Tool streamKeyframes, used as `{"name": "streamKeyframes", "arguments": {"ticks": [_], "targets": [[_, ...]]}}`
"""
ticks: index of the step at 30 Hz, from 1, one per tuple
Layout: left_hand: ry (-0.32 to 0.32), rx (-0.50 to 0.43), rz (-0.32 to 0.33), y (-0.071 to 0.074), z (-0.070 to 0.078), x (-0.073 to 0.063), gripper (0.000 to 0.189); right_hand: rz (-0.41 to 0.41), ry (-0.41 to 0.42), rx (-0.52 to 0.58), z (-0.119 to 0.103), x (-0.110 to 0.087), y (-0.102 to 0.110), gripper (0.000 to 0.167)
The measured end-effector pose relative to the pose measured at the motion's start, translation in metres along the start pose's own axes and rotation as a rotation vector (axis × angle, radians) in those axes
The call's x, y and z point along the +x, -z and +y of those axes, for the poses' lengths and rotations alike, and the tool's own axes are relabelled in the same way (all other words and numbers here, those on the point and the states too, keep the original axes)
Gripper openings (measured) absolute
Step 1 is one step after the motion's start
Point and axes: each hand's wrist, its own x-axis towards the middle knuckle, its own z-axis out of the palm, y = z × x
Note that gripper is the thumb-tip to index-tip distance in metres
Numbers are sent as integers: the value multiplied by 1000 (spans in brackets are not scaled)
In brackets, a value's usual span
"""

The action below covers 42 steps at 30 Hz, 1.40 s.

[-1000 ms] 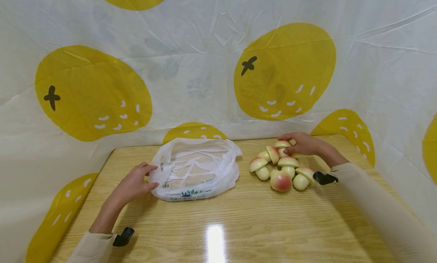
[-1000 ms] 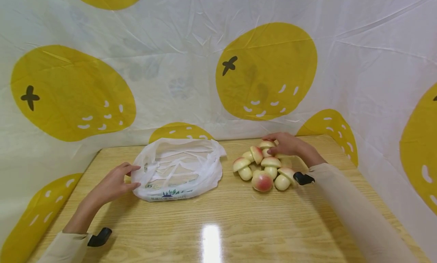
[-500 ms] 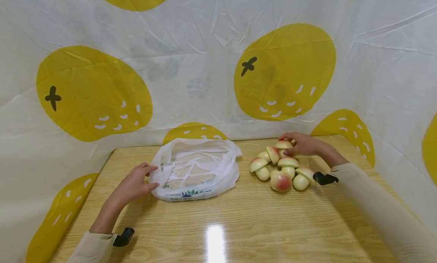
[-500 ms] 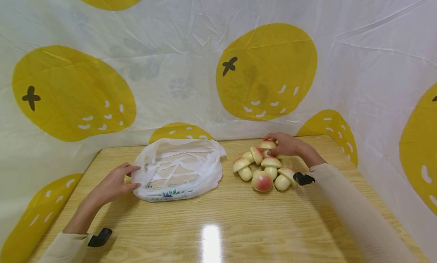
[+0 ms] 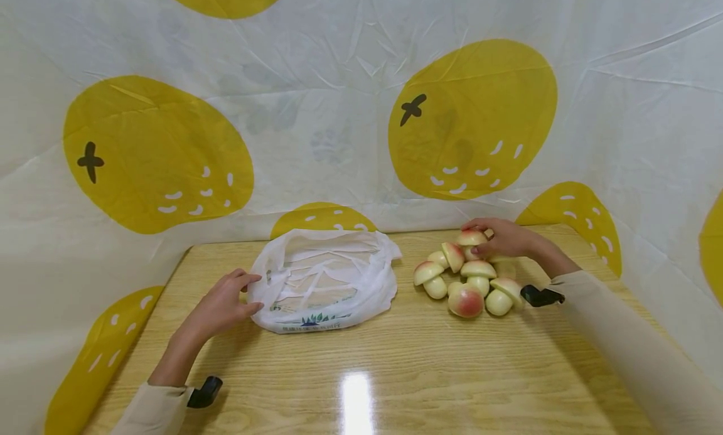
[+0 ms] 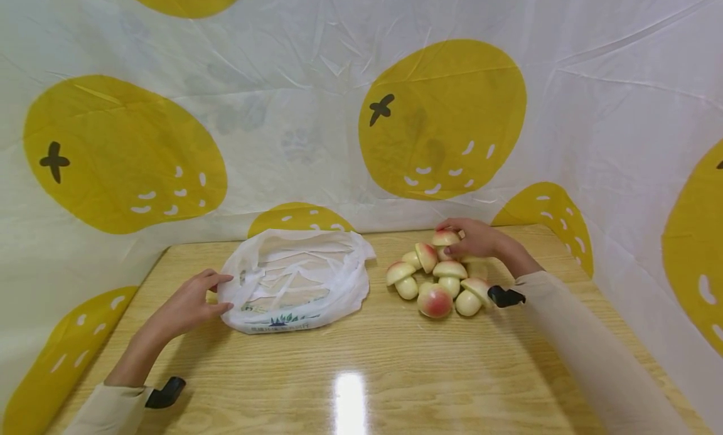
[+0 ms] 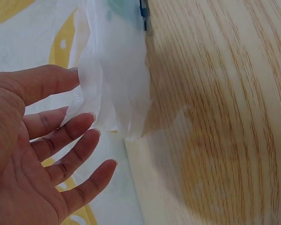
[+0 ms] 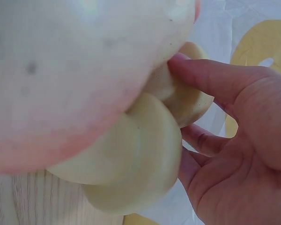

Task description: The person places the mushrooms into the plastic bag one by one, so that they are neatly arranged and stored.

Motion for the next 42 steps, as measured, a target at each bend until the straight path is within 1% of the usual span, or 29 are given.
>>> {"name": "streamKeyframes", "arguments": {"ticks": [3,7,14,21,27,32,37,42], "targets": [[-1,-1,0,0,0,0,54,15,2,-2,2,0,1,49],[-11,-5,5,0,0,-1,54,16,3,19,2,-1,2,49],[-55,-16,35,1,1,-3,51,10,11,115,-2,-3,3,51],[-49,-12,29,1,0,-3,52,5,22,162,-9,-7,9,56],[-45,-8,26,2,0,-3,52,39,22,183,-9,-6,11,56],[-46,-5,23,1,0,-2,53,64,5,188,-11,-7,11,54],[-47,-3,26,1,0,-2,53,64,-12,208,-17,-9,13,53],[-64,-6,30,1,-1,-2,53,67,-25,215,-25,-10,16,53]]}}
